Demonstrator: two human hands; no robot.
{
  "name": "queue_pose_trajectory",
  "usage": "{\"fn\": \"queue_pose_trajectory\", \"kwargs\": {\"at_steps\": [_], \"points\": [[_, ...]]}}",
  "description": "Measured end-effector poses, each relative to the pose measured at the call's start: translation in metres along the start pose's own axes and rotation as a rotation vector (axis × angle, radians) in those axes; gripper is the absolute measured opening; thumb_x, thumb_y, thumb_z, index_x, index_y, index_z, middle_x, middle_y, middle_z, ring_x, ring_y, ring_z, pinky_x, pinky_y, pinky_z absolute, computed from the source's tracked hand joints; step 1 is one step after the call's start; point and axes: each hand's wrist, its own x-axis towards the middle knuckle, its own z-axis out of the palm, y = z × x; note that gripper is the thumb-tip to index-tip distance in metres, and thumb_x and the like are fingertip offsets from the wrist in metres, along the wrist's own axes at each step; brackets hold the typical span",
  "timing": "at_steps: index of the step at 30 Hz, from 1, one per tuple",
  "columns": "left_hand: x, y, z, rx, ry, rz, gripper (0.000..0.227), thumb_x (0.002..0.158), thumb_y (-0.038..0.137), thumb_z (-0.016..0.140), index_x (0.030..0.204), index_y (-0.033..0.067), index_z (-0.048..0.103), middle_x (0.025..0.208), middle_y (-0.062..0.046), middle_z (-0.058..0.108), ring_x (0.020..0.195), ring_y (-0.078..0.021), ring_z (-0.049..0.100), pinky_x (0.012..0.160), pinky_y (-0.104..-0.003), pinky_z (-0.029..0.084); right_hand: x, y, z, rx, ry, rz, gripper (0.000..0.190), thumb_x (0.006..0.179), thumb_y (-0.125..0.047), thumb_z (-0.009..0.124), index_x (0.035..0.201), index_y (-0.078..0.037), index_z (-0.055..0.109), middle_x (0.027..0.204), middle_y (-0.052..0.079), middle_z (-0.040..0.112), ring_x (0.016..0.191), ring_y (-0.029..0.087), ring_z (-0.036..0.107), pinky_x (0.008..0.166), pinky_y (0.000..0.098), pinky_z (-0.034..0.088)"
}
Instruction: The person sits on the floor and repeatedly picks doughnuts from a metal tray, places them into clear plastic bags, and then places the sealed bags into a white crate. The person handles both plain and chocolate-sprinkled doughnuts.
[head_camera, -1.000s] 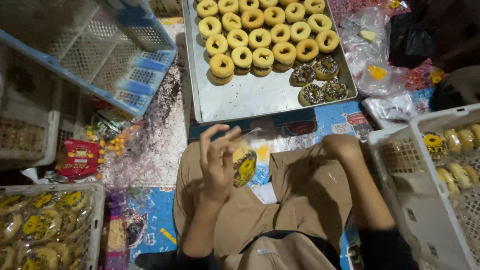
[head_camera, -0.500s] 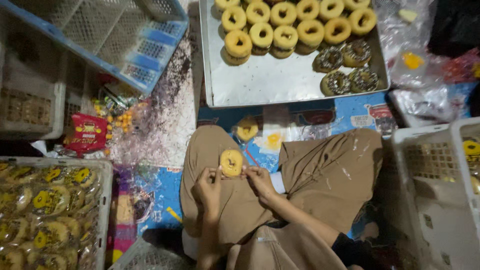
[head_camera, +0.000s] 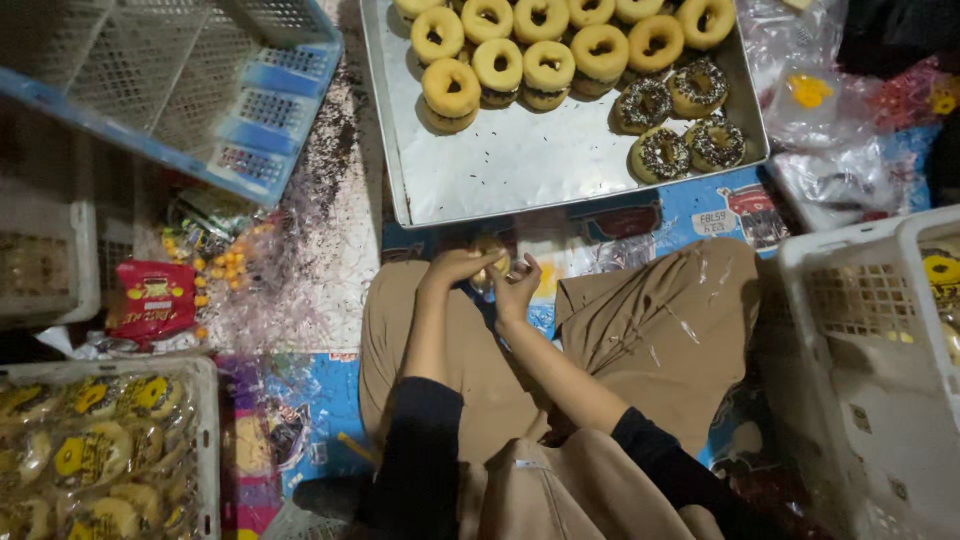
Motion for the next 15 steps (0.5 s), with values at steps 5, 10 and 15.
{"fn": "queue_pose_trajectory", "kwargs": {"at_steps": [5, 10, 15], "points": [[-0.02, 0.02, -0.015, -0.207, -0.095, -0.017, 0.103, 0.067, 0.091, 0.061, 0.117, 0.0027, 0.074, 0.121, -0.028, 0.069, 0.116, -0.0353, 0.066, 0.098, -0.038, 0.047, -0.006, -0.028, 0.014, 0.209, -0.124, 0.407, 0.079, 0.073, -0.015, 0.085, 0.139, 0.001, 0.046, 0.126, 0.017, 0.06, 0.108, 0.028, 0.063, 0.085, 0.0381, 0.057], [-0.146, 0.047, -0.04, -0.454, 0.472, 0.269, 0.098, 0.076, 0.071, 0.075, 0.143, 0.0017, 0.055, 0.14, -0.023, 0.057, 0.13, -0.0341, 0.059, 0.109, -0.037, 0.049, -0.051, -0.098, -0.006, 0.165, -0.462, 0.097, 0.086, 0.078, -0.03, 0.084, 0.149, -0.011, 0.04, 0.144, 0.012, 0.051, 0.133, 0.027, 0.051, 0.11, 0.0415, 0.045], [-0.282, 0.029, -0.038, -0.443, 0.579, 0.661, 0.124, 0.078, 0.059, 0.084, 0.165, 0.0006, 0.018, 0.163, -0.021, 0.042, 0.145, -0.0424, 0.048, 0.123, -0.049, 0.036, -0.096, -0.127, -0.027, -0.239, -0.993, -0.739, 0.121, 0.055, -0.043, 0.095, 0.154, -0.012, 0.034, 0.144, 0.02, 0.043, 0.142, 0.035, 0.043, 0.123, 0.0481, 0.038]]}}
